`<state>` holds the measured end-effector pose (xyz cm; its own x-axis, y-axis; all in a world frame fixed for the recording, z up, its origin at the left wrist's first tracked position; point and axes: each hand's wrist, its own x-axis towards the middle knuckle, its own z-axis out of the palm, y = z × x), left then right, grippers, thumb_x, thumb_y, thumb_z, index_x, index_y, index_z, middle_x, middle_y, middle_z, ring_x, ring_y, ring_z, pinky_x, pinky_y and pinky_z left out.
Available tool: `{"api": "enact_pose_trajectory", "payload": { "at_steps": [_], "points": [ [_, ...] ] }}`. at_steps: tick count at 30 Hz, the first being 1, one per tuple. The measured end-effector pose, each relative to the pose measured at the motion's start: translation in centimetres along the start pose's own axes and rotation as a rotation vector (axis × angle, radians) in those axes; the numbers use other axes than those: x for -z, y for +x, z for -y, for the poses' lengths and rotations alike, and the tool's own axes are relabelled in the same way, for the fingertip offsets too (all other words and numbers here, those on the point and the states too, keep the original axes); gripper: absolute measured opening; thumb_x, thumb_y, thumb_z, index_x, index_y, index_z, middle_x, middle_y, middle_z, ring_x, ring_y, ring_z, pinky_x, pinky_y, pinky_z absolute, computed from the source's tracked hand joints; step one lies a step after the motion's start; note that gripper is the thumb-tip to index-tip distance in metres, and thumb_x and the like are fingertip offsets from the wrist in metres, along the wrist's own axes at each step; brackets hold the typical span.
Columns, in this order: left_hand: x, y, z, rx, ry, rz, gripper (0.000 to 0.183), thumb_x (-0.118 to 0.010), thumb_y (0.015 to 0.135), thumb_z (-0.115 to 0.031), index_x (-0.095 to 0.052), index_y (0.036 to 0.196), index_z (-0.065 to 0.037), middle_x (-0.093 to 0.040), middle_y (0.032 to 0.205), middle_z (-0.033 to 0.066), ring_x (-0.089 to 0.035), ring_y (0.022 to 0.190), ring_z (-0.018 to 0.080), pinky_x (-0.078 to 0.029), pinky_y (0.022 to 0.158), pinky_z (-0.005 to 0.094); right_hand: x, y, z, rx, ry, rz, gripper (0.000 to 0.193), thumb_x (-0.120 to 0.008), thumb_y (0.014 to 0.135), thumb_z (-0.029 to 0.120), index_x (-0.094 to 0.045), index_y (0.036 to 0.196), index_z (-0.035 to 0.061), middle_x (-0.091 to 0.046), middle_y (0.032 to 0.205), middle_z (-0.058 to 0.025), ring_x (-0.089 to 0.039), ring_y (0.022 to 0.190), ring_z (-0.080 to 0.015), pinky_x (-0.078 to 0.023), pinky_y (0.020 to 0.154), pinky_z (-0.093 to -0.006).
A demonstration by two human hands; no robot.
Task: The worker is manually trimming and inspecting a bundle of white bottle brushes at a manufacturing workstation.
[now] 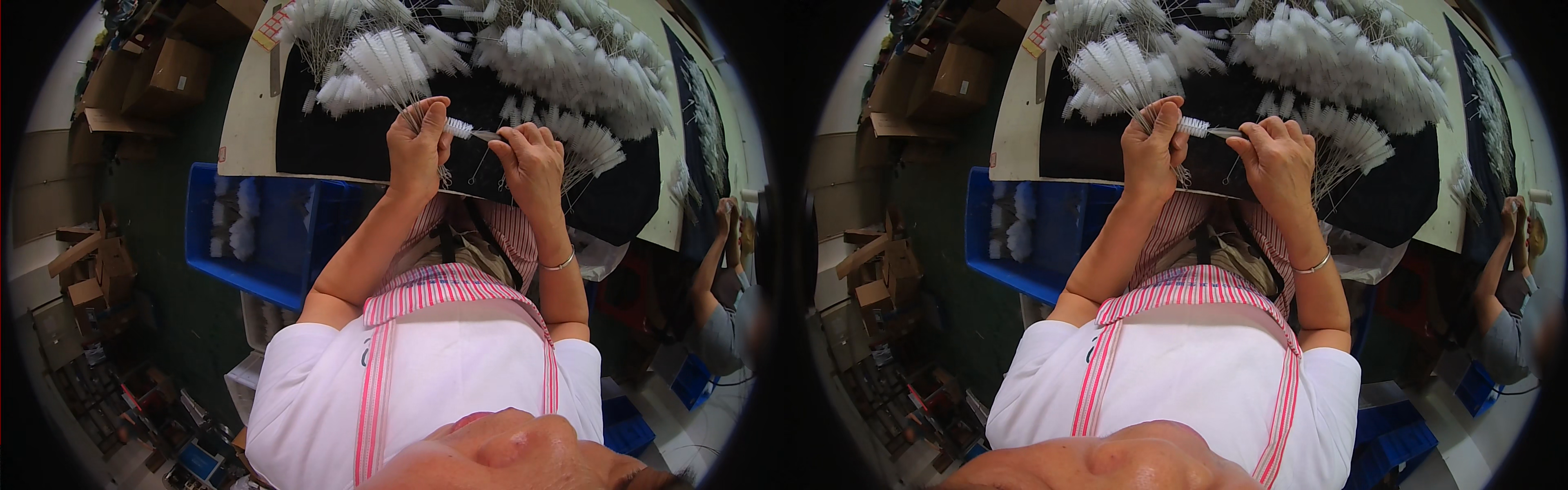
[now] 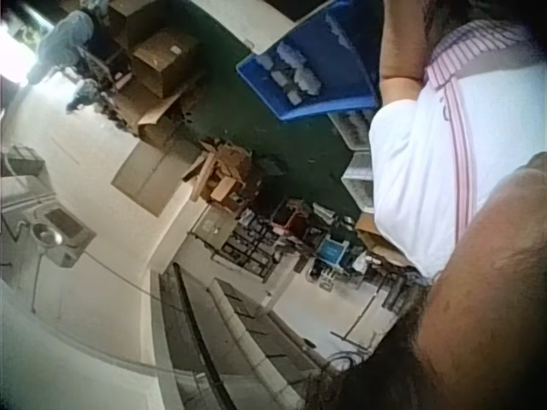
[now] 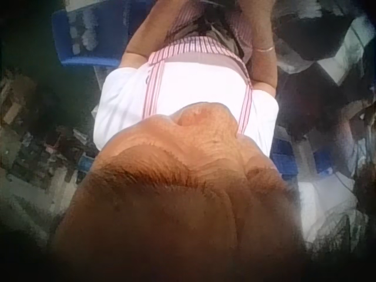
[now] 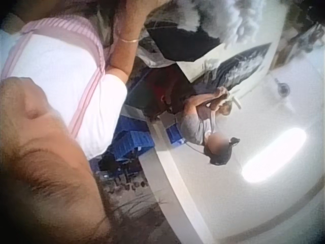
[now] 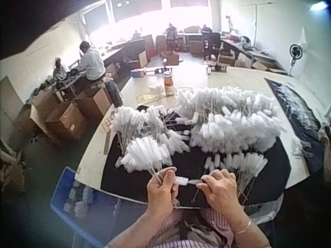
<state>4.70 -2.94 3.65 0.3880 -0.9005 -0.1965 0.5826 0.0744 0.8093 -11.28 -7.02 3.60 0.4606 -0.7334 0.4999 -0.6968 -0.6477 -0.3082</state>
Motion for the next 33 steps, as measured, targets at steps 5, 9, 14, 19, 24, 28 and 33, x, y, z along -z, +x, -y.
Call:
{"api": "enact_pose_trajectory", "payload": {
  "at_steps": [5,9,14,19,24,28,33],
  "points": [
    [0.1,0.1,-0.1,-0.004,0.019,0.021,0.012,-0.056,0.088,-0.008,-0.059,0.099,-0.003,-0.05,0.065,-0.0031,-0.038,0.046,0.0006,-0.027,0.037,0.0152,0.0,0.0,-0.2,-0.036,0.037,0.019,0.029,-0.061,0.081,0.035,-0.067,0.09,0.0079,-0.058,0.079,-0.0011,-0.053,0.075,-0.019,-0.036,0.066,-0.0334],
    [0.1,0.1,-0.5,-0.015,-0.001,0.068,0.018,-0.05,0.084,0.001,-0.059,0.1,-0.003,-0.052,0.07,-0.0025,-0.037,0.046,0.0001,-0.027,0.038,0.0151,0.3,0.2,-0.8,-0.071,0.069,0.033,0.03,-0.06,0.082,0.035,-0.067,0.091,0.0071,-0.058,0.08,-0.0023,-0.054,0.076,-0.0206,-0.037,0.067,-0.0345],
    [0.3,0.1,-0.3,-0.092,0.043,0.079,0.02,-0.046,0.081,0.006,-0.059,0.093,-0.004,-0.05,0.07,-0.0034,-0.035,0.046,-0.0004,-0.025,0.038,0.0154,1.1,0.7,-1.7,-0.102,0.236,0.287,0.03,-0.059,0.083,0.035,-0.066,0.093,0.0073,-0.058,0.079,-0.0042,-0.055,0.079,-0.0232,-0.039,0.069,-0.0353],
    [0.6,0.0,0.2,-0.123,0.025,0.125,0.02,-0.045,0.081,0.008,-0.057,0.087,-0.006,-0.047,0.065,-0.0047,-0.033,0.046,-0.0005,-0.022,0.038,0.0167,1.4,1.2,-1.3,-0.092,0.241,0.276,0.027,-0.059,0.083,0.034,-0.067,0.091,0.009,-0.055,0.075,-0.0039,-0.054,0.077,-0.0224,-0.038,0.068,-0.0353],
    [0.7,0.0,0.5,-0.15,0.029,0.136,0.02,-0.045,0.081,0.008,-0.057,0.085,-0.007,-0.047,0.065,-0.0048,-0.033,0.046,-0.0003,-0.022,0.038,0.0174,0.9,0.9,-1.0,-0.094,0.219,0.247,0.027,-0.059,0.083,0.034,-0.067,0.089,0.0095,-0.054,0.072,-0.003,-0.053,0.075,-0.0215,-0.038,0.068,-0.0352],
    [0.7,-0.1,0.5,-0.143,0.023,0.125,0.02,-0.045,0.081,0.008,-0.057,0.085,-0.007,-0.048,0.068,-0.004,-0.034,0.046,0.0001,-0.024,0.038,0.0173,0.6,0.6,-0.9,-0.117,0.211,0.229,0.027,-0.059,0.083,0.035,-0.068,0.088,0.0096,-0.055,0.073,-0.0022,-0.053,0.073,-0.0212,-0.037,0.067,-0.0345],
    [0.9,-0.1,0.9,-0.128,0.007,0.122,0.019,-0.046,0.081,0.008,-0.057,0.084,-0.008,-0.05,0.071,-0.0034,-0.035,0.047,0.0003,-0.025,0.039,0.0168,0.2,0.1,-0.9,-0.123,0.193,0.209,0.029,-0.058,0.084,0.035,-0.066,0.089,0.0074,-0.055,0.074,-0.0042,-0.054,0.071,-0.0229,-0.039,0.065,-0.0345]
  ]
}}
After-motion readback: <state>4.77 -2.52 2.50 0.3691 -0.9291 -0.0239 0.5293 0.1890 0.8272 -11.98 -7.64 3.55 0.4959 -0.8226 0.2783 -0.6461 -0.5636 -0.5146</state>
